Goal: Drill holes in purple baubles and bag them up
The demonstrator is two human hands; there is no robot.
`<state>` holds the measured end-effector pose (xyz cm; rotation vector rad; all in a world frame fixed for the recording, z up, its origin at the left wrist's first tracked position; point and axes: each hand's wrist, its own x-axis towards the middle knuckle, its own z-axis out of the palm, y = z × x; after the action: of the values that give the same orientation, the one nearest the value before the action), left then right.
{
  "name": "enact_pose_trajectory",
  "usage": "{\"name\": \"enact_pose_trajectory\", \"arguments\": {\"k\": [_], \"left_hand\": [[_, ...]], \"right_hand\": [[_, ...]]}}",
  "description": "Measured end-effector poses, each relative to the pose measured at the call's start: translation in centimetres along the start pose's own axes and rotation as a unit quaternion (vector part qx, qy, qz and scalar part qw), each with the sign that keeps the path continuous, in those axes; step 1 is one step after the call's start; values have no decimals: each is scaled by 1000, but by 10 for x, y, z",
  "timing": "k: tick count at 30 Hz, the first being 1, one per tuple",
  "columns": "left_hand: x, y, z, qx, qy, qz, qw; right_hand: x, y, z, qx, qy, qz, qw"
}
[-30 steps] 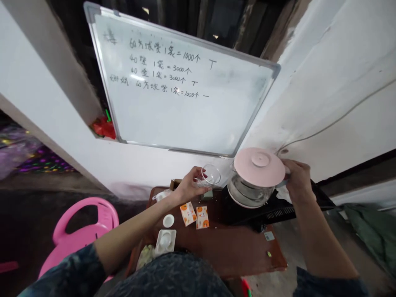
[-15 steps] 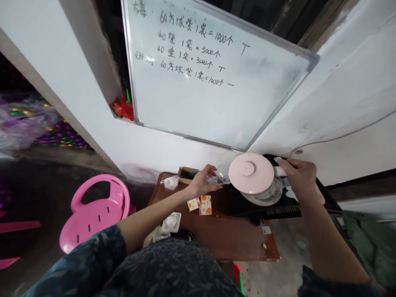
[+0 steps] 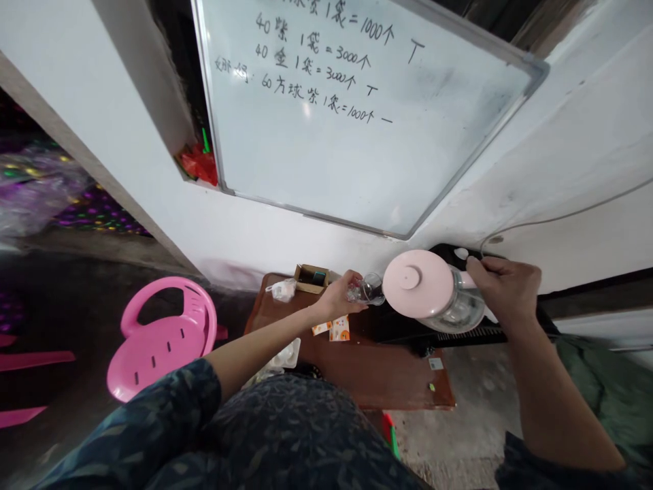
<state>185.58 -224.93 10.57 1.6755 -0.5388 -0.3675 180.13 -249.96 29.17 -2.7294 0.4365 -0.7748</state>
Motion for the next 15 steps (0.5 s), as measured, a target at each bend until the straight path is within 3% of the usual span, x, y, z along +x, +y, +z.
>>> {"name": "enact_pose_trajectory", "arguments": {"k": [15], "left_hand": [[-9,-21,22,32,-28,-23,999]], "right_hand": [[-21,2,-3,-62,13,-65,996]]}}
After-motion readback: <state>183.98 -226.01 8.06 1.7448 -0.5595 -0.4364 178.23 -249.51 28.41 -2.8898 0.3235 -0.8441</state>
